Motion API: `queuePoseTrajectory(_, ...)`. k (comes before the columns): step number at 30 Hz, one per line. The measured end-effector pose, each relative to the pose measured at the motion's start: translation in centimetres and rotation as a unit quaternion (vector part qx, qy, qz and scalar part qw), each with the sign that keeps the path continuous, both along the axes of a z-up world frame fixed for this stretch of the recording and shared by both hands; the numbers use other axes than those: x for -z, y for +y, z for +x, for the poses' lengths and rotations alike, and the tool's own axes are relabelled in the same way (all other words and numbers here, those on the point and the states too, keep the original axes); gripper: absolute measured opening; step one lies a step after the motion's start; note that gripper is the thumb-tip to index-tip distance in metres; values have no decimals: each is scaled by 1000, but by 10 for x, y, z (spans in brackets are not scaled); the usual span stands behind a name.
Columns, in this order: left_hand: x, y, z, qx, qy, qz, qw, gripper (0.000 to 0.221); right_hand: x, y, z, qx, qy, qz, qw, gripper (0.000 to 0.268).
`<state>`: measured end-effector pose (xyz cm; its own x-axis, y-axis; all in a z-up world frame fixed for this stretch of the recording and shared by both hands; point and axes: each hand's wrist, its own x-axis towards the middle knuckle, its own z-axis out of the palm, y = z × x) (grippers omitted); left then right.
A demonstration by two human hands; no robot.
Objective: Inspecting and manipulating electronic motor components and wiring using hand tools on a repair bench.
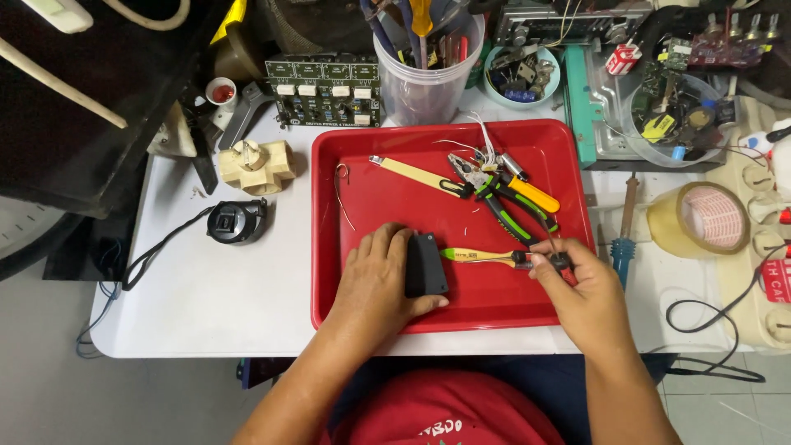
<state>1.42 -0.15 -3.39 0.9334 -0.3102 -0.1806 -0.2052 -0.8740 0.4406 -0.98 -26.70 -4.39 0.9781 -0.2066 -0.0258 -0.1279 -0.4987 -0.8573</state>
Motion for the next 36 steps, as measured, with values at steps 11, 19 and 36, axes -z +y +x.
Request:
queuePoseTrajectory(11, -34, 31, 15, 0, -116, -35, 993, 90, -16, 7, 4, -41, 39, -17, 998, 15)
queuePoseTrajectory(19, -24, 113, 172, -47, -323, 70, 943, 34, -59, 27, 96, -189, -172, -110, 960, 11)
queuePoseTrajectory(36, -6, 149, 275, 0, -154, 155, 976, 38, -76, 71, 216, -343, -156, -234, 896, 23)
